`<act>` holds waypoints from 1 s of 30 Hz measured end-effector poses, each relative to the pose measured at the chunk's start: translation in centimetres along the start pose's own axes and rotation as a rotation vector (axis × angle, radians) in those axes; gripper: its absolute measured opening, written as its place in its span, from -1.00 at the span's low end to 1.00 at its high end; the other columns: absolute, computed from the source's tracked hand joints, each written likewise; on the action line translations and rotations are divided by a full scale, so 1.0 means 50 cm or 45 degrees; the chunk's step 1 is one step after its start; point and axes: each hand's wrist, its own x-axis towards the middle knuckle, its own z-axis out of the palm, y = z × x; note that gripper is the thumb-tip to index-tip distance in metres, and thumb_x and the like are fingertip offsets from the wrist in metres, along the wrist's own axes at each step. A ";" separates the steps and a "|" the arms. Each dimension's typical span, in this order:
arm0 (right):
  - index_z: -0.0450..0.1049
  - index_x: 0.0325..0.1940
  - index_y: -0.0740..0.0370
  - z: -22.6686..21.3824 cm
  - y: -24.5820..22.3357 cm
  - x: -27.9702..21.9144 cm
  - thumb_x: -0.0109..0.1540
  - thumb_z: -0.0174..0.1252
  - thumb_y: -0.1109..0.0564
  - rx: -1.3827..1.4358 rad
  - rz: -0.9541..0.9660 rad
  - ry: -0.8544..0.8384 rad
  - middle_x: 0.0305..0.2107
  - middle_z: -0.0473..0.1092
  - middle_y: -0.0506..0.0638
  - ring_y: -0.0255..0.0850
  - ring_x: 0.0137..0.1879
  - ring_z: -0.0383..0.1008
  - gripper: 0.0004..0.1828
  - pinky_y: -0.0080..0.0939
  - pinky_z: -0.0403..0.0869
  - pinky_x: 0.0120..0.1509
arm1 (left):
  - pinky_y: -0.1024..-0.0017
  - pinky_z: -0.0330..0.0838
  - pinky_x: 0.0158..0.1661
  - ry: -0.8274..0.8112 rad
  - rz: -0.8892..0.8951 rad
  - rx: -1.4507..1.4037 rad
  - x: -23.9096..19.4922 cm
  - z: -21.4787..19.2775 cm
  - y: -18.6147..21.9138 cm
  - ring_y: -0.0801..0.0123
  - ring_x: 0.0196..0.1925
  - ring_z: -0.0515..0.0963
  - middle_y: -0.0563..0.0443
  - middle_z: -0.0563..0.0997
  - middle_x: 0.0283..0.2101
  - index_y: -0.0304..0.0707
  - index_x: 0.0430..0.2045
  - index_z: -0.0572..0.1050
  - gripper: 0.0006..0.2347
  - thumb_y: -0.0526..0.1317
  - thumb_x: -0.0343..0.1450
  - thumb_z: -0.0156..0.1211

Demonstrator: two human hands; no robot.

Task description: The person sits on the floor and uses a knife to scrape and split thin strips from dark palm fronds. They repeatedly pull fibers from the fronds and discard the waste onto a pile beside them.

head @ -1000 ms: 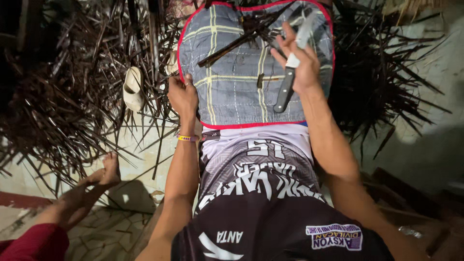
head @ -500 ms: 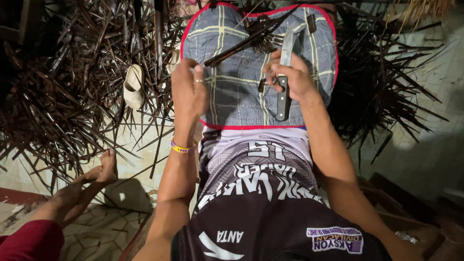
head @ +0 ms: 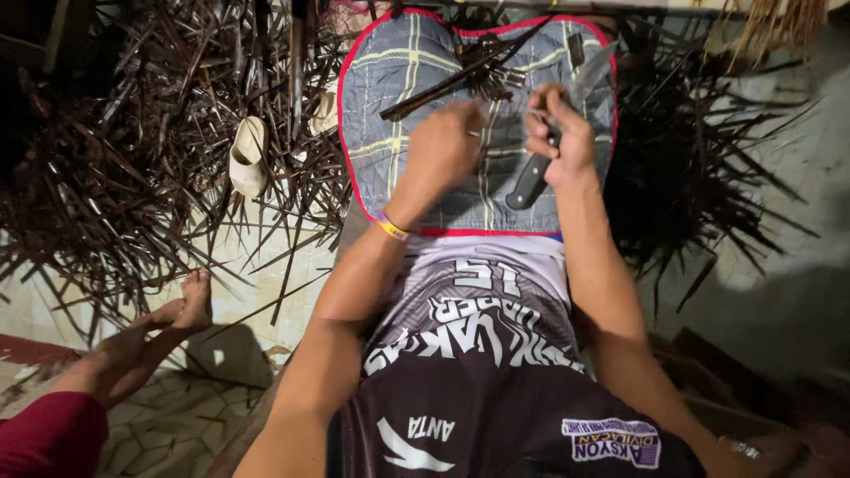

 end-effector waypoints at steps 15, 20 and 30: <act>0.52 0.18 0.24 0.088 0.016 -0.012 0.32 0.18 0.33 -0.241 0.093 0.344 -0.19 0.52 0.23 -0.19 -0.36 0.39 -0.67 -0.42 0.05 -0.52 | -0.21 0.63 0.06 -0.537 -0.205 0.167 0.283 0.094 -0.046 -0.48 0.10 0.77 -0.52 0.77 0.11 -0.41 0.05 0.66 -0.63 -0.05 0.64 0.05; 0.53 0.14 0.26 0.084 0.020 -0.008 0.30 0.17 0.36 -0.203 0.083 0.347 -0.21 0.50 0.23 -0.19 -0.35 0.38 -0.69 -0.43 0.05 -0.53 | -0.37 0.57 0.04 -0.261 -0.162 0.055 0.264 0.085 -0.022 -0.57 0.08 0.74 -0.51 0.80 0.03 -0.23 0.00 0.71 -0.69 -0.10 0.60 0.03; 0.52 0.08 0.31 0.077 0.025 -0.011 0.27 0.18 0.40 -0.176 0.026 0.422 -0.21 0.52 0.29 -0.12 -0.38 0.40 -0.71 -0.40 0.05 -0.55 | -0.33 0.50 -0.07 -0.022 -0.093 -0.020 0.280 0.096 -0.010 -0.46 0.01 0.72 -0.38 0.72 -0.03 -0.28 -0.16 0.63 -0.76 -0.17 0.57 0.01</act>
